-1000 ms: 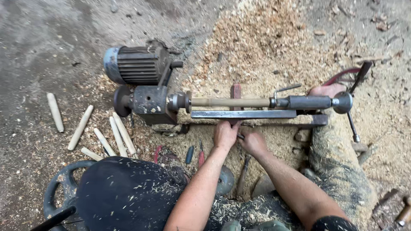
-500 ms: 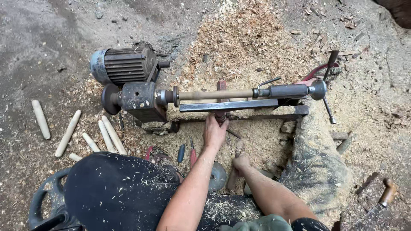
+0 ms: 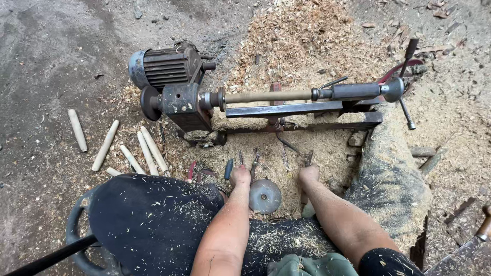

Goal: The person operates a wood lathe to shape cylindrical wooden dowels. They mount a dowel, use a chisel to smooth and shape the rotating wood, and then remove the finished piece. The process is repeated with multiple dowels.

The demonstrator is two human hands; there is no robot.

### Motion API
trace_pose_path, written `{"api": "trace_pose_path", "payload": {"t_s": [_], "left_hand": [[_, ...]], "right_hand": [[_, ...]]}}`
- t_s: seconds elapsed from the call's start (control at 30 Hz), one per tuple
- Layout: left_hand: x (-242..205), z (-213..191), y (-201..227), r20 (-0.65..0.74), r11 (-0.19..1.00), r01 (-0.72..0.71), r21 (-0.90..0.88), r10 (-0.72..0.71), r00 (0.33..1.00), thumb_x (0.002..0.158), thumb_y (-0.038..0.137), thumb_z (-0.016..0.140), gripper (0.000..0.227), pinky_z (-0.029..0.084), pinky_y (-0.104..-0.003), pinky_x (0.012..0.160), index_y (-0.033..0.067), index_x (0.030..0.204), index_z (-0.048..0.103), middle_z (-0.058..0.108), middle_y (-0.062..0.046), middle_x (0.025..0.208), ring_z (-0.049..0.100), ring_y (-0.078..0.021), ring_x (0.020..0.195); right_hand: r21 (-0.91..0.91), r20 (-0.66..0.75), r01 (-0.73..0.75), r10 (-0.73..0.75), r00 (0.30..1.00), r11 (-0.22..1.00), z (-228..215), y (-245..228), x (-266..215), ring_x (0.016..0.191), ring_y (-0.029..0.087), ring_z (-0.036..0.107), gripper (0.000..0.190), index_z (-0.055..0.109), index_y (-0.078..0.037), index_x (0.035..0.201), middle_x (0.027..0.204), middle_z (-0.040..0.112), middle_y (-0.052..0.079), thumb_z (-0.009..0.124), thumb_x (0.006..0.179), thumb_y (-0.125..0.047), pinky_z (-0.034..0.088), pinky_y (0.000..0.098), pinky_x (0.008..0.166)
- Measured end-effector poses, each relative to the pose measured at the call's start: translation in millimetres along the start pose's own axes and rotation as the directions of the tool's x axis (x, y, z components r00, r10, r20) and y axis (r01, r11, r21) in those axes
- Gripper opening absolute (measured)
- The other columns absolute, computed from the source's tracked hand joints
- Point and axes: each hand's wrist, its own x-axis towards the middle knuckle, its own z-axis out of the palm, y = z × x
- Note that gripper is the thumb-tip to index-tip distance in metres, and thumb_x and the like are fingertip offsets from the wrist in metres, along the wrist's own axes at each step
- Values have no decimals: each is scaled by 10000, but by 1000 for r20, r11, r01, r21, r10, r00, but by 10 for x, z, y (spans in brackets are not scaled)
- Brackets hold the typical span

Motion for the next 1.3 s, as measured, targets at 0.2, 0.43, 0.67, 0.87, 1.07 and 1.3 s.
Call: {"api": "trace_pose_path", "payload": {"t_s": [0.2,0.43,0.67,0.87,1.07,1.3], "left_hand": [[109,-50,-292,39,991,94,98,-98,994,973,288,650,401,558,-436,985,88,1320,626,686,-155,1260,687,-304,1138],[234,191,-434,134,975,103,197,-131,982,969,310,655,388,568,-437,944,103,1296,640,697,-166,1211,697,-315,1099],[230,154,-439,57,967,84,242,-101,993,965,333,660,376,579,-437,904,118,1273,655,708,-177,1162,707,-326,1060],[-92,-277,-227,-125,953,144,267,-115,986,965,392,665,408,582,-435,867,150,1292,636,700,-180,1124,702,-322,1034],[-927,-374,795,271,986,158,-52,-139,953,1054,368,518,398,568,-439,921,25,1218,637,669,-150,1127,657,-259,1004],[-1697,-850,1511,576,928,59,-369,178,798,1088,355,509,323,533,-317,797,83,1134,678,641,-81,1018,584,-178,869]], "right_hand": [[-105,312,212,-170,935,972,56,-162,-332,687,209,653,352,562,-20,1343,946,729,164,566,1023,-166,573,401,620],[-380,666,440,-90,741,814,150,-302,-537,676,182,676,423,520,-72,1393,961,737,140,568,1018,-262,624,350,638],[-442,295,254,-128,947,860,164,-121,-255,678,165,654,532,425,-62,1493,1002,718,148,594,1008,-202,617,325,591],[-282,450,199,-54,891,939,476,-194,-354,614,141,600,515,474,-73,1492,988,717,133,589,1018,-239,570,318,554],[-435,462,483,-272,844,760,-87,-796,-722,563,102,609,377,603,-5,1326,877,716,103,516,1080,-277,520,275,537],[358,641,122,-339,688,926,-839,-1209,-1834,536,121,535,429,505,-86,1439,765,577,44,422,1068,-284,493,283,473]]}}
